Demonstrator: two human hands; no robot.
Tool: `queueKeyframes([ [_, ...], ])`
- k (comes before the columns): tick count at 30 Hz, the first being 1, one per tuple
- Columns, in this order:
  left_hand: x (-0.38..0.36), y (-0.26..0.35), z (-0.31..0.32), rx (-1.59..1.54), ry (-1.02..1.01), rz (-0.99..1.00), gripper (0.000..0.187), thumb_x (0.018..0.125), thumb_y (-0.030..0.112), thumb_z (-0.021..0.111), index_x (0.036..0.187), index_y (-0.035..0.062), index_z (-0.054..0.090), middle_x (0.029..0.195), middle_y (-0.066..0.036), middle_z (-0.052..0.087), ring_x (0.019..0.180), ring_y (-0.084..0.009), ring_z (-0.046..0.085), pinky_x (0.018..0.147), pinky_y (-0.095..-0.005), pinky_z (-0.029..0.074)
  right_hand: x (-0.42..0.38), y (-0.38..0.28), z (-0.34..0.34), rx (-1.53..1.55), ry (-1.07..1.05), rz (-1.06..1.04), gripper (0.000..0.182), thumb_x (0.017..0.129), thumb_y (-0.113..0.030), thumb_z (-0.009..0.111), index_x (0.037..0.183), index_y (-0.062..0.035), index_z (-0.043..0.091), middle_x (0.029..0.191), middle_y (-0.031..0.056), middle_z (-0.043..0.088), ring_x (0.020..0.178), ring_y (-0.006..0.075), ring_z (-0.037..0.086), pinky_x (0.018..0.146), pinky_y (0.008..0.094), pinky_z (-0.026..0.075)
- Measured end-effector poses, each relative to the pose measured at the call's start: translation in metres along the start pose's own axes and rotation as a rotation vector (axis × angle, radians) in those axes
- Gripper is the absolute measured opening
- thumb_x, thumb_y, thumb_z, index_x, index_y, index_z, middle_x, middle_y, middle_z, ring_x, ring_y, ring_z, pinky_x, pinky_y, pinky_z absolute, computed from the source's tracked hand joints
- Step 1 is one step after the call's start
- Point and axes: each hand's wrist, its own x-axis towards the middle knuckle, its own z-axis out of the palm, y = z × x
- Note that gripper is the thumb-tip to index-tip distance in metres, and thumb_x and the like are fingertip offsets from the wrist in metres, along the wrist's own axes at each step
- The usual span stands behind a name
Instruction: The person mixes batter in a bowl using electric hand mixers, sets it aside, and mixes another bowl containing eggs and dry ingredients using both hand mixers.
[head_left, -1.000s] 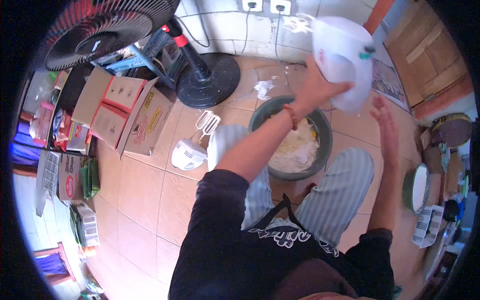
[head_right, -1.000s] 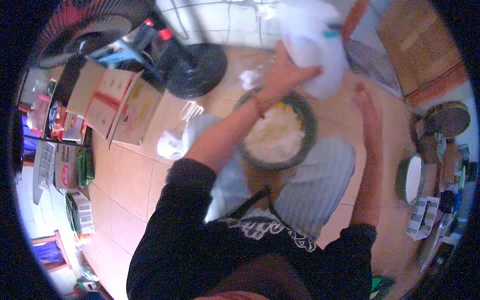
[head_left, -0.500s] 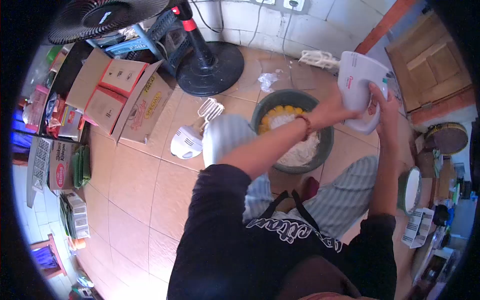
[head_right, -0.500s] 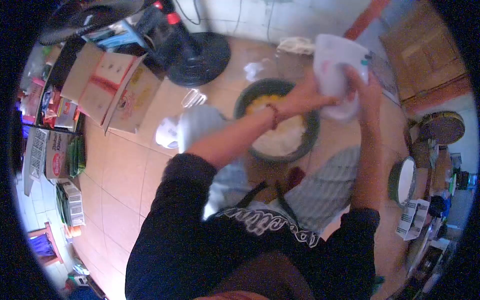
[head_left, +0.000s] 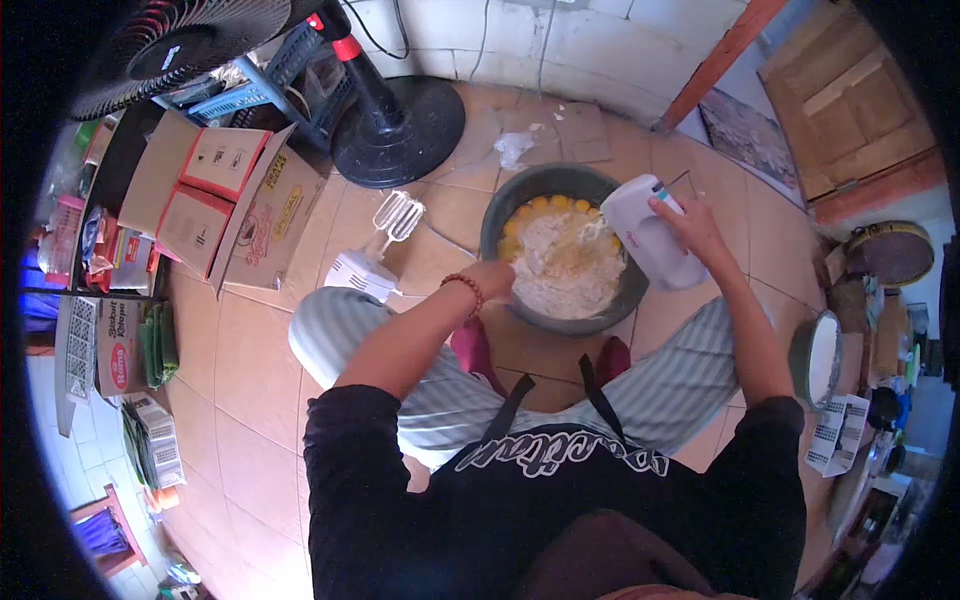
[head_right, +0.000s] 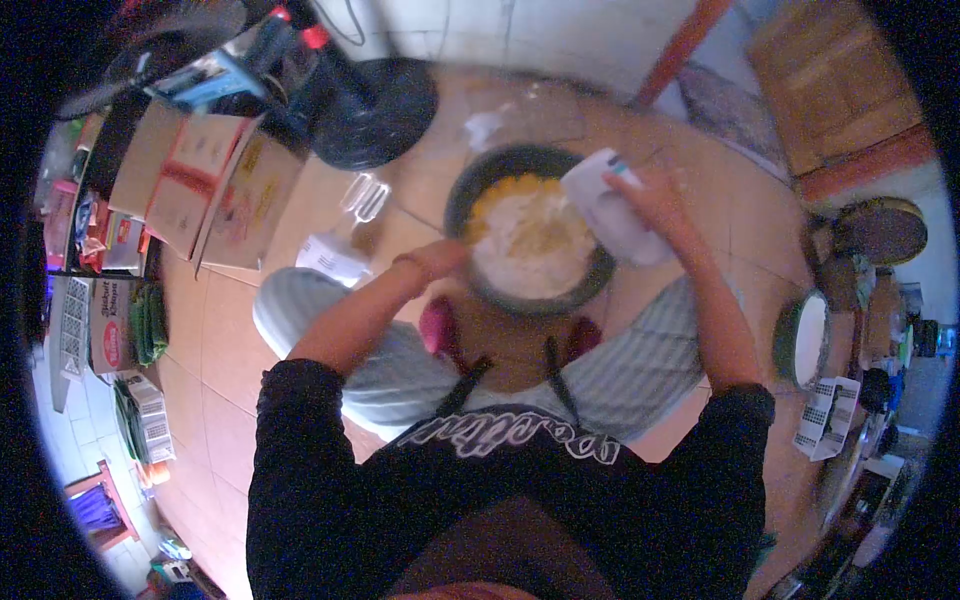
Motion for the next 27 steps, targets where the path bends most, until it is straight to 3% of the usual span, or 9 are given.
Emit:
queueKeyframes([
  [4,0.015,-0.054,0.028,0.241,0.005,0.069,0.034,0.070,0.024,0.062,0.093,-0.0012,0.065,0.096,-0.021,0.063,0.094,-0.0330,0.060,0.081,-0.0413,0.049,0.000,-0.007,0.021,-0.143,-0.060,-0.134,0.056,0.078,-0.056,0.057,0.076,-0.0003,0.063,0.056,0.0094,0.056,0.041,0.0149,0.053,0.039,0.0295,0.040],
  [7,0.014,-0.053,0.028,0.243,-0.010,-0.137,0.035,0.074,0.026,0.059,0.096,-0.0006,0.064,0.097,-0.021,0.063,0.095,-0.0339,0.060,0.082,-0.0419,0.048,0.016,0.008,0.041,-0.291,-0.242,0.023,0.061,0.079,-0.060,0.050,0.086,-0.0015,0.065,0.080,0.0198,0.064,0.071,0.0342,0.062,0.066,0.0442,0.047],
  [10,0.016,-0.050,0.037,0.106,0.123,-0.269,0.037,0.079,0.028,0.056,0.098,-0.0025,0.063,0.100,-0.022,0.062,0.097,-0.0346,0.059,0.085,-0.0418,0.047,0.015,0.022,0.055,-0.224,-0.074,-0.169,0.061,0.080,-0.058,0.050,0.080,0.0012,0.062,0.061,0.0165,0.058,0.051,0.0245,0.058,0.053,0.0368,0.046],
  [13,0.057,-0.108,0.086,0.050,0.206,-0.115,0.041,0.082,0.031,0.053,0.099,-0.0054,0.061,0.102,-0.025,0.060,0.099,-0.0354,0.058,0.087,-0.0412,0.046,0.023,0.033,0.066,-0.203,-0.030,-0.190,0.060,0.081,-0.058,0.049,0.081,0.0013,0.061,0.060,0.0180,0.057,0.055,0.0278,0.058,0.057,0.0396,0.046],
  [16,0.038,-0.071,0.064,-0.052,0.140,-0.195,0.041,0.082,0.030,0.054,0.098,-0.0067,0.061,0.104,-0.026,0.059,0.101,-0.0358,0.057,0.089,-0.0409,0.045,0.023,0.035,0.069,-0.215,-0.063,-0.196,0.060,0.081,-0.058,0.050,0.080,0.0007,0.061,0.061,0.0155,0.057,0.052,0.0247,0.057,0.055,0.0382,0.045],
  [19,0.053,-0.096,0.082,-0.062,0.222,-0.105,0.039,0.081,0.028,0.057,0.095,-0.0074,0.062,0.103,-0.027,0.059,0.102,-0.0367,0.055,0.090,-0.0414,0.044,0.016,0.022,0.068,-0.148,-0.158,-0.143,0.056,0.081,-0.056,0.052,0.078,-0.0006,0.061,0.061,0.0126,0.057,0.049,0.0203,0.056,0.049,0.0351,0.045],
  [22,0.066,-0.113,0.093,-0.059,0.317,-0.049,0.035,0.079,0.023,0.058,0.093,-0.0092,0.061,0.098,-0.026,0.061,0.090,-0.0348,0.062,0.082,-0.0395,0.049,0.014,0.013,0.073,-0.127,-0.193,-0.083,0.054,0.077,-0.055,0.059,0.079,-0.0011,0.060,0.061,0.0099,0.056,0.047,0.0165,0.054,0.044,0.0316,0.044],
  [25,0.051,-0.090,0.074,-0.363,0.147,-0.174,0.032,0.079,0.018,0.057,0.092,-0.0108,0.060,0.090,-0.023,0.064,0.073,-0.0311,0.066,0.068,-0.0371,0.054,0.002,-0.001,0.075,-0.111,-0.255,-0.154,0.053,0.073,-0.053,0.064,0.082,-0.0008,0.059,0.062,0.0096,0.057,0.046,0.0161,0.054,0.042,0.0306,0.044],
  [27,0.045,-0.083,0.072,-0.419,0.225,-0.141,0.030,0.078,0.015,0.056,0.091,-0.0115,0.059,0.086,-0.022,0.064,0.066,-0.0283,0.066,0.059,-0.0355,0.054,-0.001,-0.009,0.076,-0.103,-0.281,-0.147,0.055,0.071,-0.053,0.066,0.085,-0.0003,0.058,0.063,0.0098,0.058,0.047,0.0169,0.055,0.043,0.0309,0.045],
])
